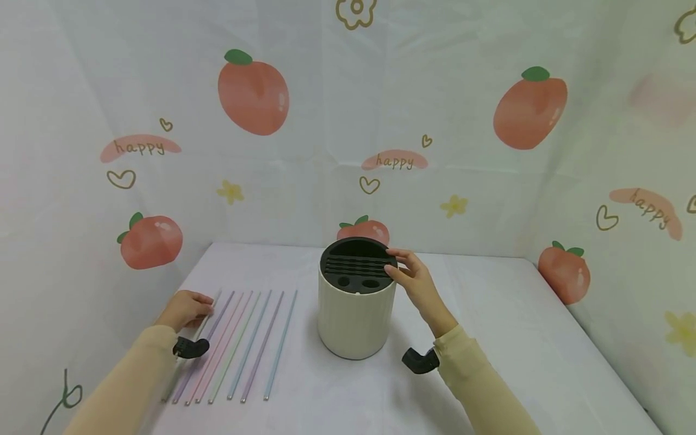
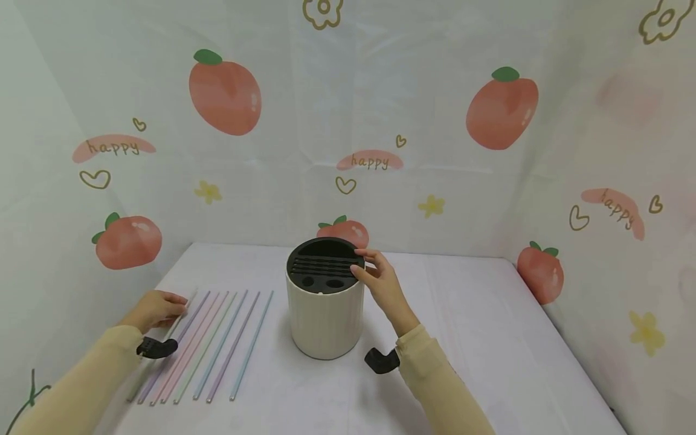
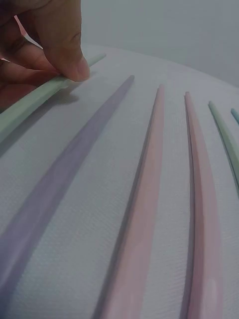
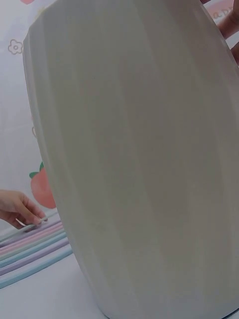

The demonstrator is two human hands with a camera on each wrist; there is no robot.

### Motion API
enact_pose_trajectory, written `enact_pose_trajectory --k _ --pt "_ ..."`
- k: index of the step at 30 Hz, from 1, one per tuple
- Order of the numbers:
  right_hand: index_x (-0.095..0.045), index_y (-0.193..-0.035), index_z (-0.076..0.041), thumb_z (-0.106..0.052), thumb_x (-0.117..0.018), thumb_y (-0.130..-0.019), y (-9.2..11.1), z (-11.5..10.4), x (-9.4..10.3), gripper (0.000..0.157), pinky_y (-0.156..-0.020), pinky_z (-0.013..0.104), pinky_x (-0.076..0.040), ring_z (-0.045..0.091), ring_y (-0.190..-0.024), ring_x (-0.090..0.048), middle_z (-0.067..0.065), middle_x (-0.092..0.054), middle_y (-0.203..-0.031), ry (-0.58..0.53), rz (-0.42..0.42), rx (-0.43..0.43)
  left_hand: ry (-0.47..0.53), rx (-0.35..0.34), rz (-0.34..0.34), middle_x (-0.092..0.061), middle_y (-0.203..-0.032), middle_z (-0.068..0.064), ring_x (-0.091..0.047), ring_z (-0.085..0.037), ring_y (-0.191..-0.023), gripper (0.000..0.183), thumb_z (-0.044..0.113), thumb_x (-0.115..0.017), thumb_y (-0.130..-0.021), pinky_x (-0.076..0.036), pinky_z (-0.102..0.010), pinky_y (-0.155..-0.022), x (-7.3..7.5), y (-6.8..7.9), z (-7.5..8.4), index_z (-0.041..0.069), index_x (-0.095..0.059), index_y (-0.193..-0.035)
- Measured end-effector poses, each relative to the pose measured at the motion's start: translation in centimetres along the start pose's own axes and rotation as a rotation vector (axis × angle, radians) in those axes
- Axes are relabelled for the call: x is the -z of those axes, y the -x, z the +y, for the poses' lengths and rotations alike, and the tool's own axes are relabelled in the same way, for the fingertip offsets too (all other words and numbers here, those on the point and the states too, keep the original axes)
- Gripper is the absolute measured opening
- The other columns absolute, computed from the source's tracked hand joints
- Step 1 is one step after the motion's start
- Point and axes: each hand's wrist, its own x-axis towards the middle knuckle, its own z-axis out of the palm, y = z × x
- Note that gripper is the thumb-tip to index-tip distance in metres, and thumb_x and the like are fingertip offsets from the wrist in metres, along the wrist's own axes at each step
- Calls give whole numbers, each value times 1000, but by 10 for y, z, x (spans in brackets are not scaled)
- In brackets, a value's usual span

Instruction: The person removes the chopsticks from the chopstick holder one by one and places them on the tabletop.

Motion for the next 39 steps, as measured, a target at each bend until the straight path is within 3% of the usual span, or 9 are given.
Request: enact_pose_trajectory --k 21,31,39 --pt "-48 -127 -9 -21 -59 -91 -1 1 -2 40 -102 53 -32 36 -120 -45 14 -41 -135 10 -7 -3 -142 -13 44 -61 -76 -5 -54 -14 -65 28 3 -69 -75 -50 -27 -56 -5 -3 -2 -11 -61 -97" --pt "-48 -127 -9 -20 -59 -91 -2 1 -3 39 -101 53 -33 36 -120 -45 14 -41 -134 8 -7 4 -105 -4 45 -62 -78 -6 -55 -13 -65 27 4 -71 -74 -51 -26 -57 -3 -9 -9 -9 -62 -96" --pt "-45 -129 -3 -13 -56 -93 4 -15 -6 39 -102 53 -32 40 -120 -44 19 -39 -135 18 -11 -16 16 3 39 -62 -75 -2 -58 -11 -66 36 4 -67 -79 -53 -26 -60 -2 -4 -3 -15 -55 -107"
